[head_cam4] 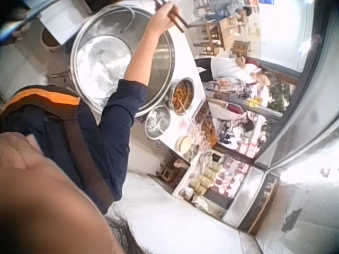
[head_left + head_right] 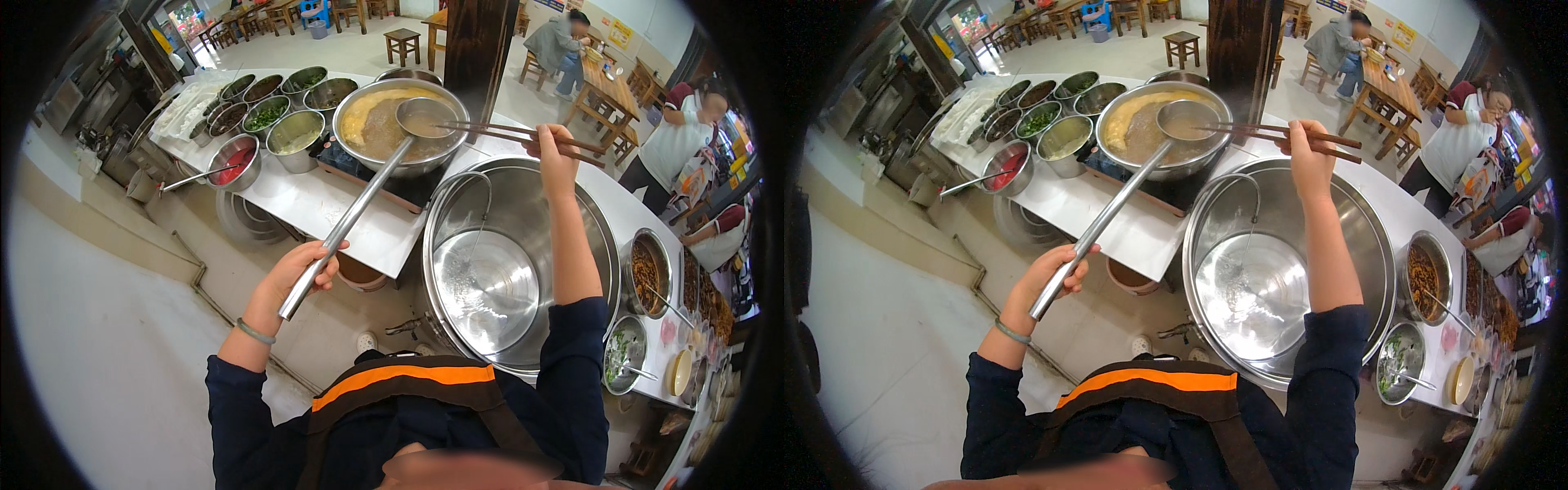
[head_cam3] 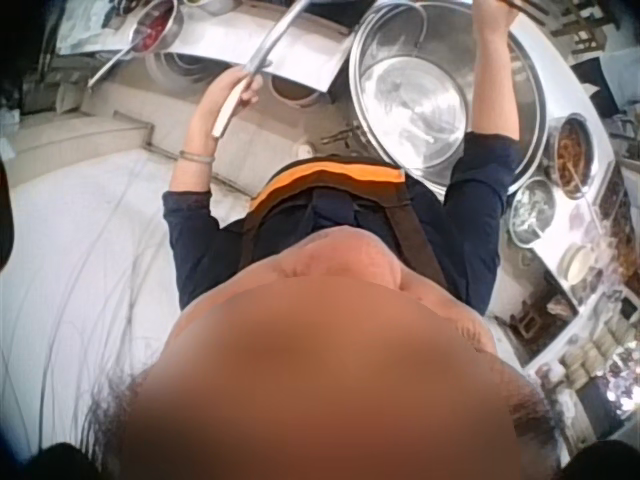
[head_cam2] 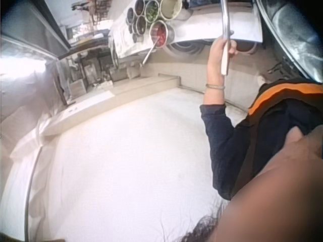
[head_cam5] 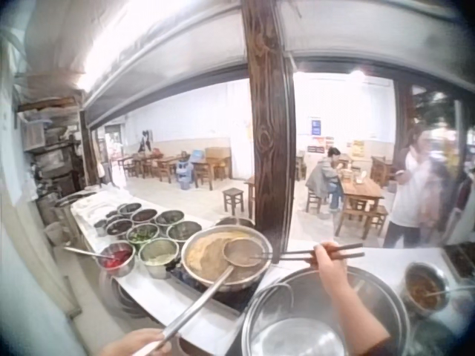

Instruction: The person assembles a bowl of noodle soup by ladling broth into a bowl, then adding cooked noodles, sliced meat, a boiled egg, and various toppings using chopsticks and a ladle. The person finishes by adding chopped green onions and a spoonful of chili oil.

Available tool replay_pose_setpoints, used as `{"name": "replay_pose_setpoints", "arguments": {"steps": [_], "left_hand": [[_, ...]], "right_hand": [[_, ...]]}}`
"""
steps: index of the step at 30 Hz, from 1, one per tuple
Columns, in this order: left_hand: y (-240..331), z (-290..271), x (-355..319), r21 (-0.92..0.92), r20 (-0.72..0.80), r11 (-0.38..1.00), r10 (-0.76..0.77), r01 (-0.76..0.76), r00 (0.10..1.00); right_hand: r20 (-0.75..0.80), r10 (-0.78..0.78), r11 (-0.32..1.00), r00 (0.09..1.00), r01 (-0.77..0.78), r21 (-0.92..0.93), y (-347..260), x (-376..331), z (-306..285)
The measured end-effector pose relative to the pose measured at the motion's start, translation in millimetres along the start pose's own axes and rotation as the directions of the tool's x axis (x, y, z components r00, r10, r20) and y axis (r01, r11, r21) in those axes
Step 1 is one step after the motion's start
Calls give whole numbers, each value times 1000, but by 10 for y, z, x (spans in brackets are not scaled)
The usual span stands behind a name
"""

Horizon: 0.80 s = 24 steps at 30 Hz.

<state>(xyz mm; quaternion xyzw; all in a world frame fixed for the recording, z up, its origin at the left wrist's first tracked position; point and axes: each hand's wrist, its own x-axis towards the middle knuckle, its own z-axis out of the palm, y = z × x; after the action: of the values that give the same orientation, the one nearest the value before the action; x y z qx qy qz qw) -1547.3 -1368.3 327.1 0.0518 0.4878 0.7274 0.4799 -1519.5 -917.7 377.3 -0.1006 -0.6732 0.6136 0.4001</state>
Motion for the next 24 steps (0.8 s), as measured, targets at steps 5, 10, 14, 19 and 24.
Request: {"name": "replay_pose_setpoints", "arguments": {"steps": [5, 10, 14, 19, 24], "left_hand": [[25, 74, 36, 12, -78, 1000, -28, 29, 997], [97, 134, 26, 138, -96, 990, 9, 4, 995], [144, 127, 94, 321, -125, 947, 16, 25, 992], [200, 150, 212, 297, -134, 954, -6, 46, 991], [202, 152, 312, 228, -135, 972, -20, 50, 991]], "right_hand": [[34, -48, 998, 998, 49, -50, -15, 42, 8], [135, -93, 993, 986, 102, -58, 26, 30, 44], [154, -129, 985, 980, 145, -96, 18, 4, 111], [322, -180, 926, 930, 270, -262, -70, -72, 245], [269, -223, 944, 937, 277, -179, -174, -114, 267]]}}
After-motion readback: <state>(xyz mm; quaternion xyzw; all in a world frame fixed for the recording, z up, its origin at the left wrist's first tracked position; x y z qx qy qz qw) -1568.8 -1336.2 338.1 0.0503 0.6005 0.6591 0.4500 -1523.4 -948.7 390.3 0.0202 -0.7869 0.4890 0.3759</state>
